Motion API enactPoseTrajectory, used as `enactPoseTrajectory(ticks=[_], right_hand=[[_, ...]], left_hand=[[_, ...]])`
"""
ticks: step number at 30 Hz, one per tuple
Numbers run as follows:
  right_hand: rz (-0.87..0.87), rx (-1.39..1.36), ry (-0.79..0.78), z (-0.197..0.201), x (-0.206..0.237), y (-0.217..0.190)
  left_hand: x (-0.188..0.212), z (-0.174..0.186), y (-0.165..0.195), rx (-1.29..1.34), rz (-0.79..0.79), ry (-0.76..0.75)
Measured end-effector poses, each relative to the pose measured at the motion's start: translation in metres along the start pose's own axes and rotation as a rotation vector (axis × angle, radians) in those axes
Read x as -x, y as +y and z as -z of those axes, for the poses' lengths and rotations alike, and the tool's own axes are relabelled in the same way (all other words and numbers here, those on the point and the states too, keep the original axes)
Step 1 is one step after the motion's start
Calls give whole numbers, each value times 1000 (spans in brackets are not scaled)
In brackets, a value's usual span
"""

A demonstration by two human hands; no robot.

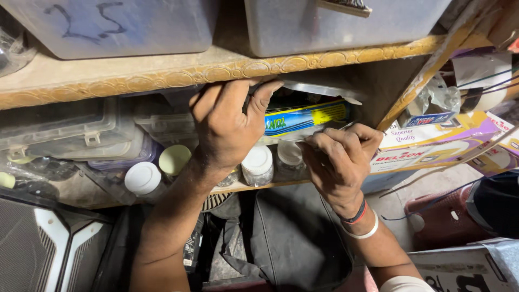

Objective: The person works on a television mainboard at a cluttered repair bench, lifting the board and handling small components. They then open plastic storage boxes and jars on a shelf, sort through electronic components, and return to the bench to continue handling the board and parts.

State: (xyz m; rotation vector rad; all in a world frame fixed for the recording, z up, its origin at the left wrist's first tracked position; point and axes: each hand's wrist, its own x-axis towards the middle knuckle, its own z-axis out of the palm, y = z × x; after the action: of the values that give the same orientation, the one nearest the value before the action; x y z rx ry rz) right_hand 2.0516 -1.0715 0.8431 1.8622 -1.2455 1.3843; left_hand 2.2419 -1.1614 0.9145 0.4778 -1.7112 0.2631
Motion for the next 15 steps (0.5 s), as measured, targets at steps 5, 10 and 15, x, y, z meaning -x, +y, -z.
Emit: enactPoseTrajectory(ticks=[5,10,15], right_hand=[[1,-24,16,3,-2,-1],[4,-24,29,3,-2,-1],[16,-20,16,2,-2,0]], left_hand=[[1,0,1,-34,15,-6],[1,3,5,-20,8,-25],[3,7,7,26,-7,-47]])
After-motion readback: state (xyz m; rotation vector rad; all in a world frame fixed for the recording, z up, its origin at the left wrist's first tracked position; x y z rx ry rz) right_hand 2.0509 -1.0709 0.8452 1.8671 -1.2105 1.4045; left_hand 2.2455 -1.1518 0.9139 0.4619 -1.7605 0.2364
